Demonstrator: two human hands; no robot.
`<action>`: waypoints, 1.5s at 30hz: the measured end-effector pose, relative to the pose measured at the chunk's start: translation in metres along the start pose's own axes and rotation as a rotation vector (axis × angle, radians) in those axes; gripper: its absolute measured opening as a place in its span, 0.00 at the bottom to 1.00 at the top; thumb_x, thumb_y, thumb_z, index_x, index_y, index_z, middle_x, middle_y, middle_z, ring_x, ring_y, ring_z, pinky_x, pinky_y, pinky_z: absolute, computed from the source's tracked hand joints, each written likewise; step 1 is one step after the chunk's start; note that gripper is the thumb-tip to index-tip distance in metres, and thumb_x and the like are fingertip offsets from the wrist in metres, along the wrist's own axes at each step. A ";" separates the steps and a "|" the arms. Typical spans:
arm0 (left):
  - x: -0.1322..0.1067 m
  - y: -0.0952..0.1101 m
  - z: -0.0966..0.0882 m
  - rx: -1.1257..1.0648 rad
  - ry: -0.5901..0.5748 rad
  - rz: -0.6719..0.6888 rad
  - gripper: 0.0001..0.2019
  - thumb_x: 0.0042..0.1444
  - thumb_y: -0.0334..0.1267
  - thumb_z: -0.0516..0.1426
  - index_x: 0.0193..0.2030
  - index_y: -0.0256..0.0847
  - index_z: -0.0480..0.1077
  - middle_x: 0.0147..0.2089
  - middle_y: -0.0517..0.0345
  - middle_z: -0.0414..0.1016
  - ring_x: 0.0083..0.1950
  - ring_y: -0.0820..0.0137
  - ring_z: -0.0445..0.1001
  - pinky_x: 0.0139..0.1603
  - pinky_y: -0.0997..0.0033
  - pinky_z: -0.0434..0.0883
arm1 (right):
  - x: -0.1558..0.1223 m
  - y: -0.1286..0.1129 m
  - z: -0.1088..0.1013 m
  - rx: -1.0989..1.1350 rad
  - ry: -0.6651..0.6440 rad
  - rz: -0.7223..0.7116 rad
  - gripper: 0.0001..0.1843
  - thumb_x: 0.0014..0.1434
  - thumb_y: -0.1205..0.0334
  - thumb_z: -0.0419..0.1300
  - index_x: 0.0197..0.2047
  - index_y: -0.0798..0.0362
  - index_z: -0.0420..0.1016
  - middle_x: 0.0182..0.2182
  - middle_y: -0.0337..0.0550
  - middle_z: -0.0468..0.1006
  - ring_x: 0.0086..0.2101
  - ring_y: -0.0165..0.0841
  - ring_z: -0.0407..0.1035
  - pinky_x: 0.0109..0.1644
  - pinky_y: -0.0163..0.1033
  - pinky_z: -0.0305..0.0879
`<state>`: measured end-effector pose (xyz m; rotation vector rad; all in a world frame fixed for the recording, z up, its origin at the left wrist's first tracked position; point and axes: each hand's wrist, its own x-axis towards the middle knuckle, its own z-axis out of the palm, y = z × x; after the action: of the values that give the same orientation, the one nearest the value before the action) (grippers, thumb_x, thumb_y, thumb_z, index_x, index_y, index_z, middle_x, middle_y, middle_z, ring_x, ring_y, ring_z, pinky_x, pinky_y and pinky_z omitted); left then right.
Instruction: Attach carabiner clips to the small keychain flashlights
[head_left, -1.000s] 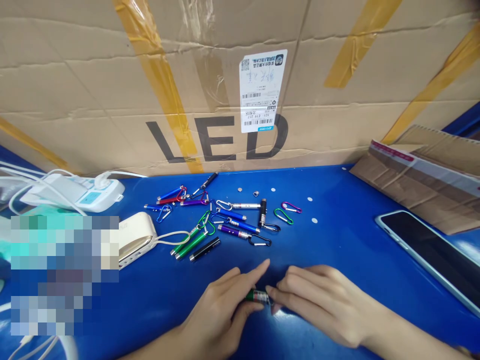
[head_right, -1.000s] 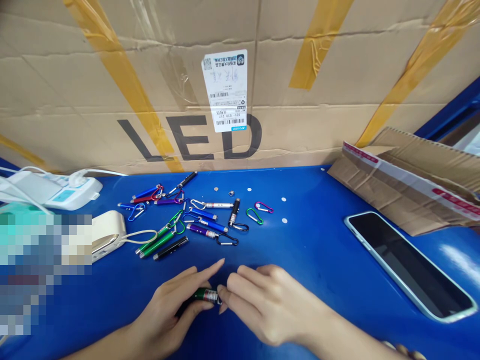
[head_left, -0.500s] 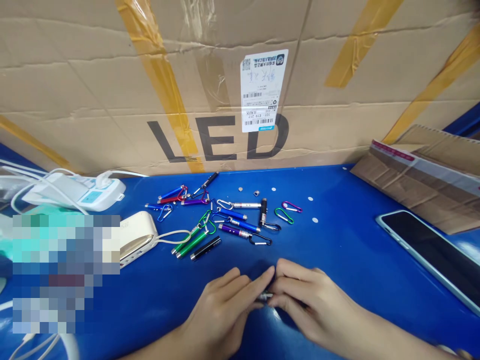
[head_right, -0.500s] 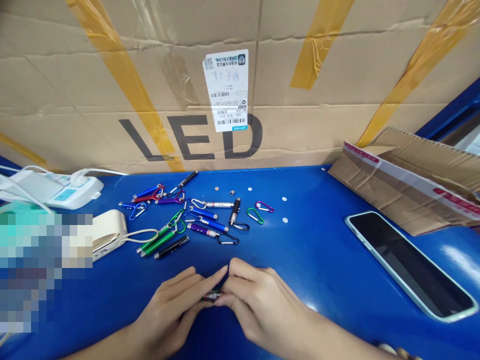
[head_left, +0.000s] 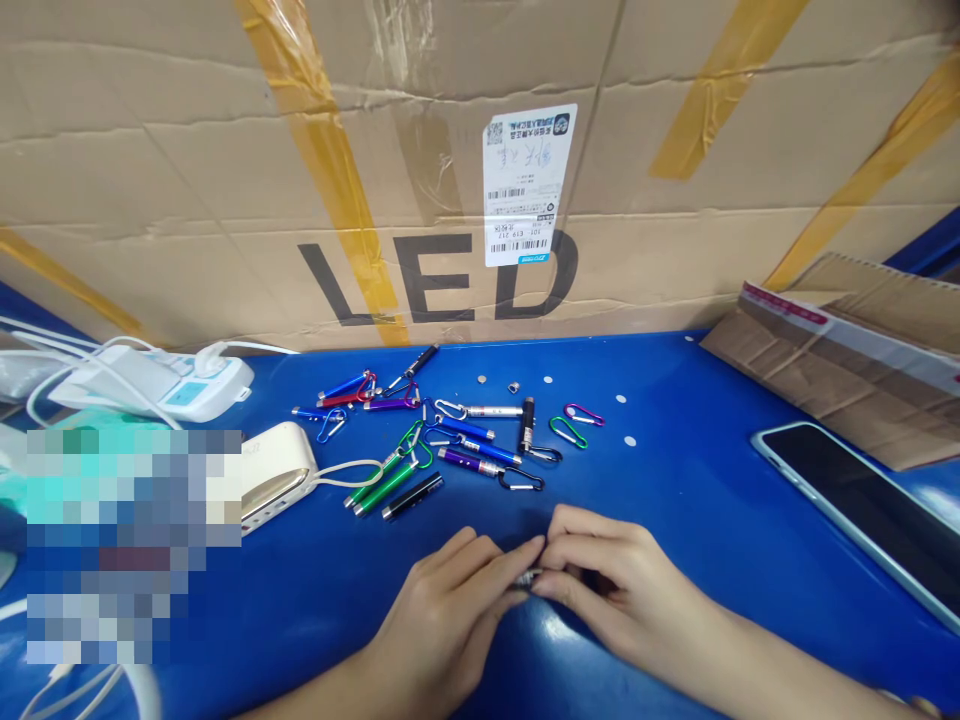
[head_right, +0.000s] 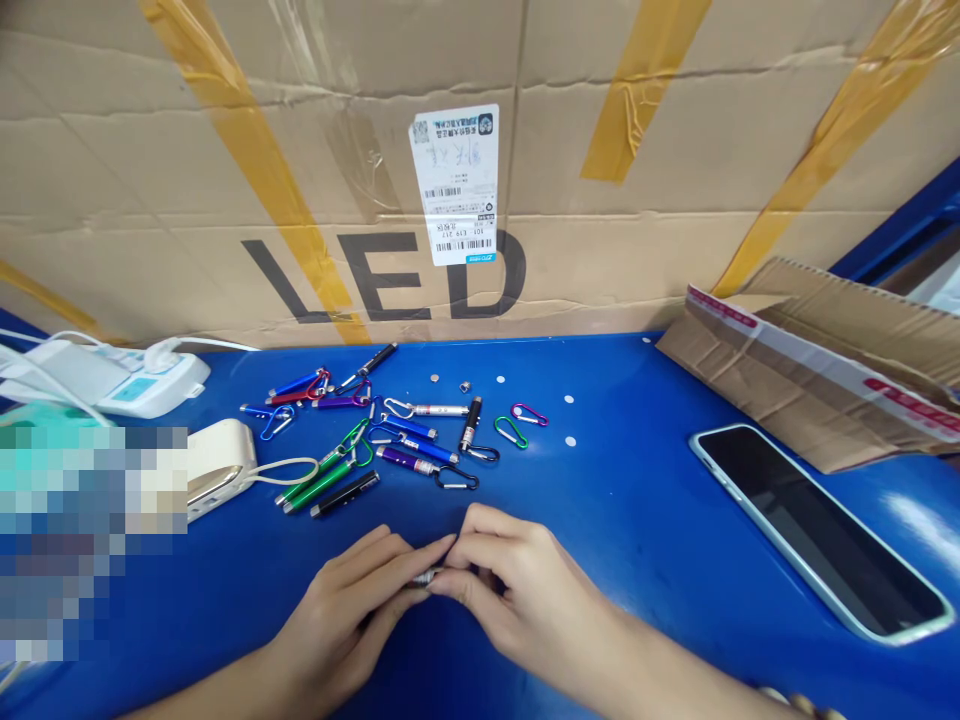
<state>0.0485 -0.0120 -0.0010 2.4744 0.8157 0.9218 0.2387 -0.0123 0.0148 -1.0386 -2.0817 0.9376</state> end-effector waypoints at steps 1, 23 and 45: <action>0.000 0.000 0.000 -0.008 -0.003 -0.007 0.20 0.63 0.29 0.46 0.61 0.38 0.59 0.30 0.56 0.72 0.28 0.72 0.67 0.33 0.71 0.71 | 0.000 0.000 0.000 -0.001 0.001 -0.006 0.15 0.62 0.61 0.53 0.26 0.56 0.72 0.24 0.37 0.66 0.24 0.24 0.62 0.26 0.30 0.60; 0.004 0.006 -0.004 -0.178 0.077 -0.368 0.09 0.60 0.32 0.50 0.45 0.40 0.68 0.34 0.55 0.75 0.33 0.72 0.72 0.35 0.74 0.69 | 0.008 0.007 -0.030 -0.280 0.186 -0.006 0.13 0.60 0.53 0.55 0.35 0.53 0.75 0.30 0.41 0.75 0.24 0.26 0.67 0.28 0.31 0.65; 0.006 0.007 -0.006 -0.577 0.088 -0.684 0.16 0.65 0.47 0.39 0.32 0.41 0.57 0.30 0.61 0.60 0.31 0.73 0.59 0.34 0.72 0.59 | 0.013 0.022 -0.039 -0.472 0.351 -0.187 0.03 0.57 0.66 0.59 0.32 0.54 0.73 0.30 0.40 0.79 0.30 0.29 0.74 0.36 0.32 0.69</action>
<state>0.0509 -0.0126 0.0099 1.5160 1.1274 0.8457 0.2710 0.0209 0.0214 -1.1161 -2.0901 0.1498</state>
